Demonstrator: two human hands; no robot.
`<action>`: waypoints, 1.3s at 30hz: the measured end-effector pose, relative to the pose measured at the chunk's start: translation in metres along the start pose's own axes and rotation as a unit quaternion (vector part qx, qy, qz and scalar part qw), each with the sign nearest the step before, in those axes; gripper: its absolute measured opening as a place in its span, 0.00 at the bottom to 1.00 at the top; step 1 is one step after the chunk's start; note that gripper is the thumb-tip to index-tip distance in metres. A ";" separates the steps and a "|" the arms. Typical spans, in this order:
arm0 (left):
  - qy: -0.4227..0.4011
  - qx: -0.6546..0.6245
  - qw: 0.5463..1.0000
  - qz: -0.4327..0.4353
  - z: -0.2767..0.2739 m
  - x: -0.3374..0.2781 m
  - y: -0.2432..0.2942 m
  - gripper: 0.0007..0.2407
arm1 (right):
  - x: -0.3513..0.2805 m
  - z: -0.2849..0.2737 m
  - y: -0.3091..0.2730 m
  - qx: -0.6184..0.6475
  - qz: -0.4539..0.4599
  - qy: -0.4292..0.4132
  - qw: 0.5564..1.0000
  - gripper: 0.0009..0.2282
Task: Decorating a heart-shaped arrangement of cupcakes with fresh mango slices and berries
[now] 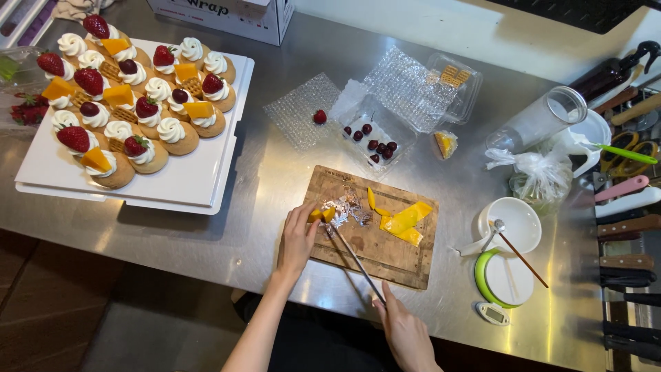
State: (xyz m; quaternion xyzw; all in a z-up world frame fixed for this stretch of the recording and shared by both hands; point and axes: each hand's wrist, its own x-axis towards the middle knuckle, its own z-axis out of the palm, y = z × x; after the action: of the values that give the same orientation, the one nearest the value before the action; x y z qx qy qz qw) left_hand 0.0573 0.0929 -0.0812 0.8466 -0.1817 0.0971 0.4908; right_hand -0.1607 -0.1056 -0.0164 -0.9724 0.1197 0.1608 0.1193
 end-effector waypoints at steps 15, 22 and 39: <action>-0.104 0.059 0.993 -0.015 -0.042 -0.009 0.016 0.14 | 0.114 -0.020 -0.030 -0.029 -0.041 0.259 0.965 0.23; -0.322 0.074 0.943 0.027 -0.065 0.038 0.021 0.16 | 0.073 -0.033 0.087 0.678 0.200 0.467 0.531 0.10; -0.128 -0.333 0.885 -0.298 -0.036 0.030 0.141 0.14 | 0.117 -0.160 0.208 0.246 0.145 0.379 0.880 0.12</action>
State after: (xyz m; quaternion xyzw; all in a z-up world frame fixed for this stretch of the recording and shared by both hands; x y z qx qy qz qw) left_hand 0.0284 0.0538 0.0596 0.6525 -0.0038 -0.2292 0.7222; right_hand -0.0640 -0.3681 0.0504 -0.8701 0.3315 -0.2388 0.2758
